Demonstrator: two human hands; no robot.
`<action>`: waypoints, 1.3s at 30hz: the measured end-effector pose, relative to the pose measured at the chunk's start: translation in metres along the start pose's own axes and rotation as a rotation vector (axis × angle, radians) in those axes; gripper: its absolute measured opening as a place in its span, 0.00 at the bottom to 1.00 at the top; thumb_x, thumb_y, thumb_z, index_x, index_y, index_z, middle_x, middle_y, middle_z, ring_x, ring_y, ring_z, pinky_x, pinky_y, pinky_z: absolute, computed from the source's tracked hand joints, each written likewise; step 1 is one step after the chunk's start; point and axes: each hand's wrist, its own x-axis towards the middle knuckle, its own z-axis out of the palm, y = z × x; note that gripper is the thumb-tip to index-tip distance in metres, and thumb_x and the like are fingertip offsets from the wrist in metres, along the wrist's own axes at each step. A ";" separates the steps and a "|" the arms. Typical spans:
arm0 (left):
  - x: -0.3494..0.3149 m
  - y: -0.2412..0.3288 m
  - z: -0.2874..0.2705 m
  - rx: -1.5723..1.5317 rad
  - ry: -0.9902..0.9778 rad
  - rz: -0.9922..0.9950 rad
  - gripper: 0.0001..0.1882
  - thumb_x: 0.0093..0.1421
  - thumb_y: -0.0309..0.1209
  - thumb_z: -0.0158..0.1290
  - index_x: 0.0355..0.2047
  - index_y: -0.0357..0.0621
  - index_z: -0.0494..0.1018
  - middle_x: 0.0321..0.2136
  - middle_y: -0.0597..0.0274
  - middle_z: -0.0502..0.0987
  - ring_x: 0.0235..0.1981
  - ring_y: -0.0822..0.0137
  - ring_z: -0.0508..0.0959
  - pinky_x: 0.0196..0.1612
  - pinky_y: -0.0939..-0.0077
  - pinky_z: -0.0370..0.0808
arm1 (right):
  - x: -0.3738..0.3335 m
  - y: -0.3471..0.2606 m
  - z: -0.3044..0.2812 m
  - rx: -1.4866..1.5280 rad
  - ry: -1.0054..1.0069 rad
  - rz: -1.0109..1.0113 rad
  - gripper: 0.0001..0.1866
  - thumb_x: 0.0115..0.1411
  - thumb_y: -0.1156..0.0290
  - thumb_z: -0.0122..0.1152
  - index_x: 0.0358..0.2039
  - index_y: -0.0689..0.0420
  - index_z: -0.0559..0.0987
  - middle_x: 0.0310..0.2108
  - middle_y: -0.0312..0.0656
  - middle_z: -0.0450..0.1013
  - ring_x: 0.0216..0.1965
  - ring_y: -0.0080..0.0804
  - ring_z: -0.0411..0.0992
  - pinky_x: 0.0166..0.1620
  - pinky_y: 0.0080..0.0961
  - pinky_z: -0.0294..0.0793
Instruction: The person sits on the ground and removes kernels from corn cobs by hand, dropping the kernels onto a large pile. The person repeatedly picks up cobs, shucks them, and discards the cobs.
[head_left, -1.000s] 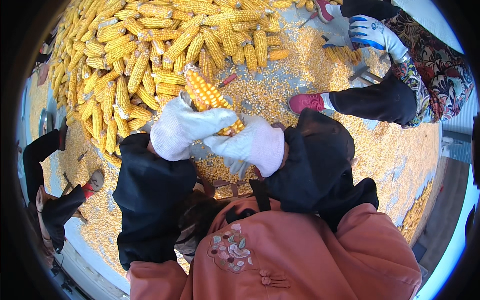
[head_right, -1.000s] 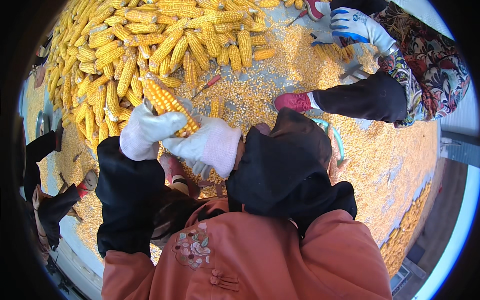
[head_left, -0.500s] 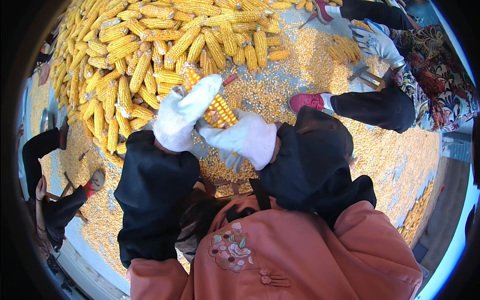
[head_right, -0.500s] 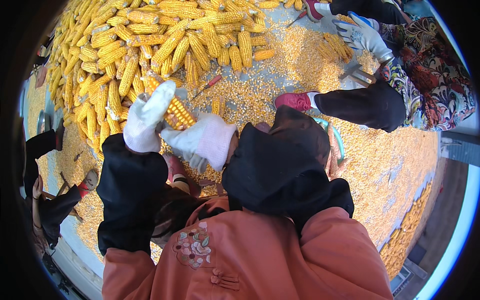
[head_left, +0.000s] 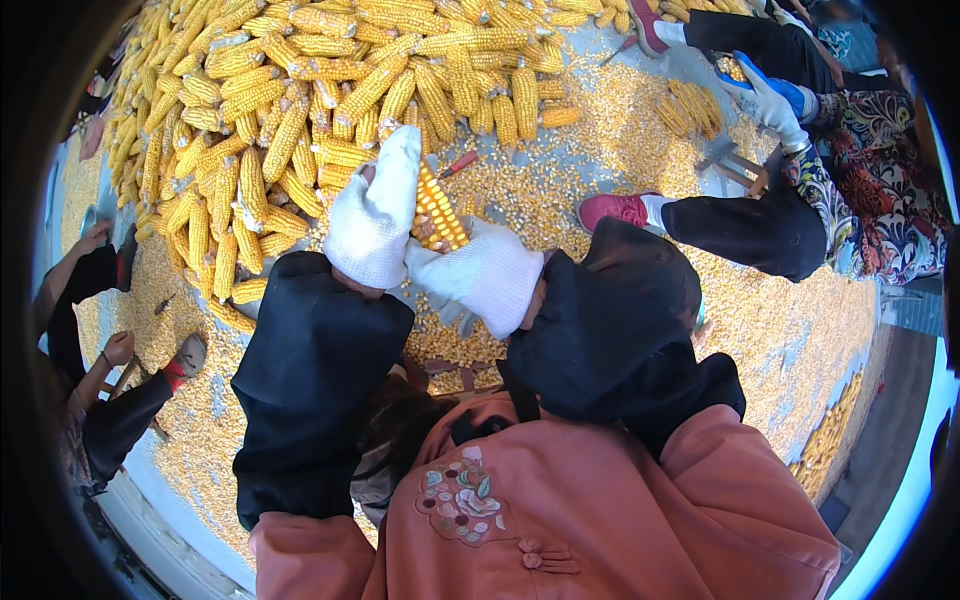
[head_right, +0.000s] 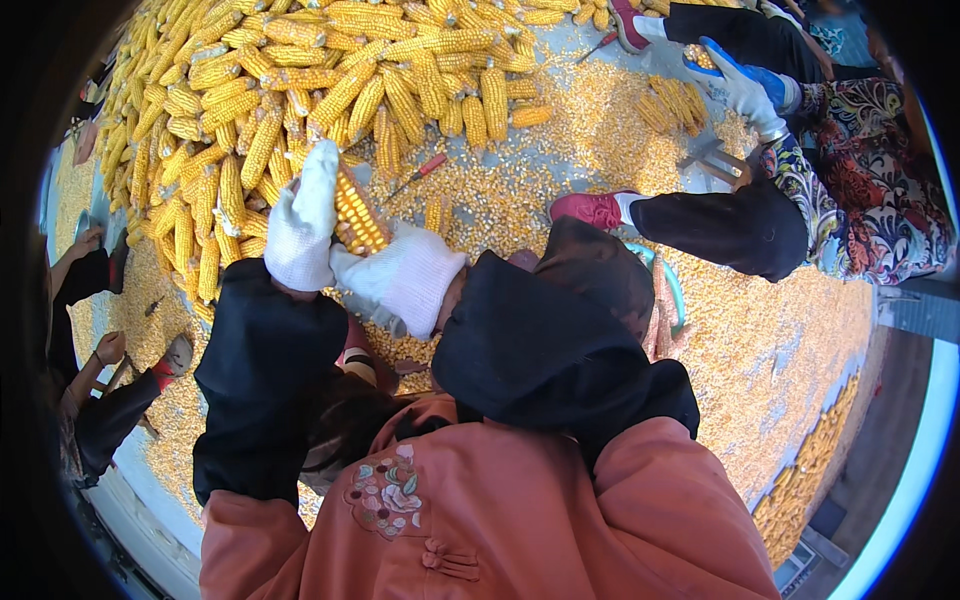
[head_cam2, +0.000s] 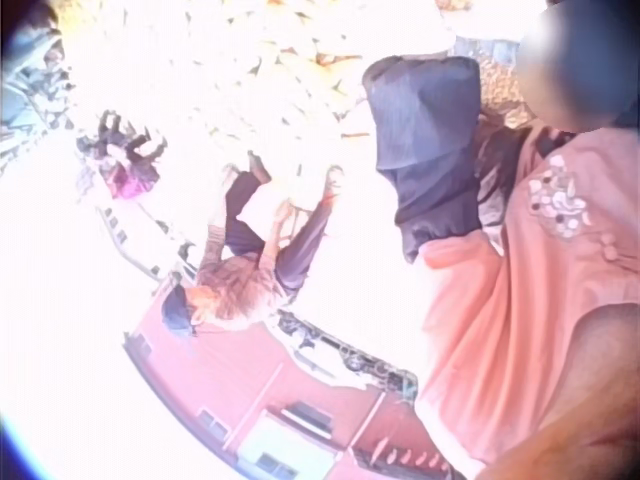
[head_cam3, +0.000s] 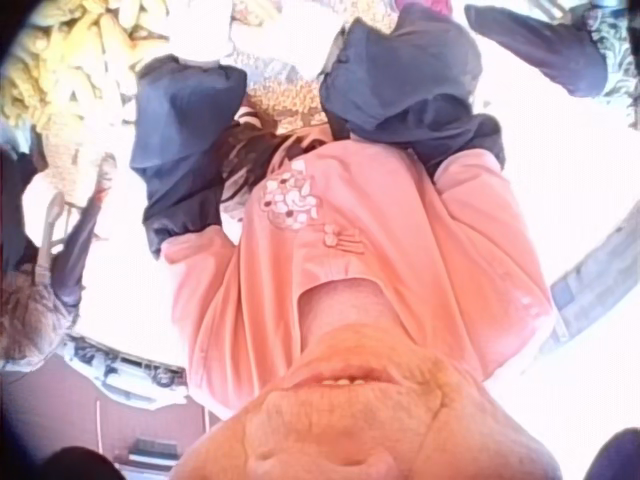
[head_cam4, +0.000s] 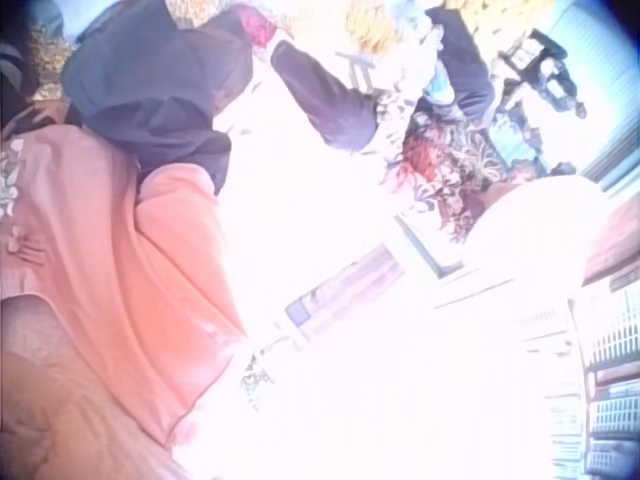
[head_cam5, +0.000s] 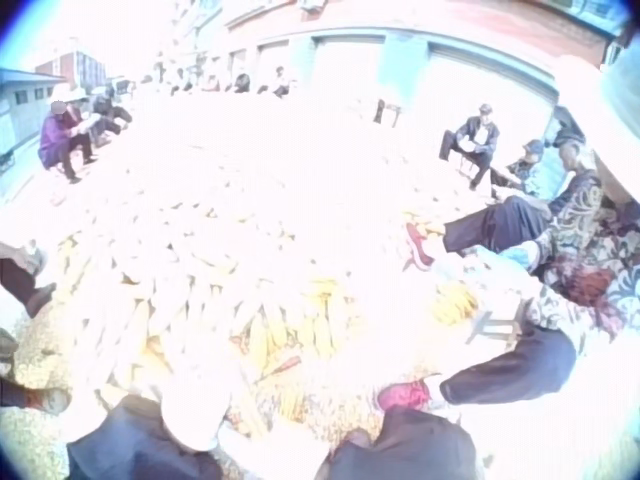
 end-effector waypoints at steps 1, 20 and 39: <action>0.002 0.006 0.003 -0.075 0.026 -0.056 0.17 0.60 0.30 0.39 0.47 0.35 0.64 0.44 0.54 0.70 0.49 0.68 0.68 0.50 0.81 0.61 | 0.005 0.008 -0.004 0.000 -0.007 0.015 0.15 0.49 0.67 0.60 0.35 0.61 0.70 0.21 0.36 0.70 0.20 0.21 0.69 0.22 0.16 0.69; 0.016 0.033 0.014 -0.514 0.154 -0.355 0.25 0.56 0.48 0.44 0.38 0.35 0.69 0.26 0.64 0.72 0.28 0.74 0.70 0.33 0.81 0.67 | -0.001 -0.006 -0.006 -0.111 -0.003 0.064 0.14 0.50 0.63 0.60 0.33 0.60 0.73 0.22 0.33 0.71 0.23 0.16 0.68 0.24 0.16 0.67; 0.021 0.015 0.010 0.414 -0.066 -0.300 0.22 0.59 0.46 0.32 0.38 0.43 0.67 0.26 0.44 0.73 0.29 0.45 0.73 0.32 0.56 0.68 | 0.001 0.007 -0.006 -0.103 0.011 0.126 0.15 0.49 0.70 0.59 0.36 0.63 0.71 0.27 0.37 0.72 0.28 0.22 0.71 0.30 0.18 0.71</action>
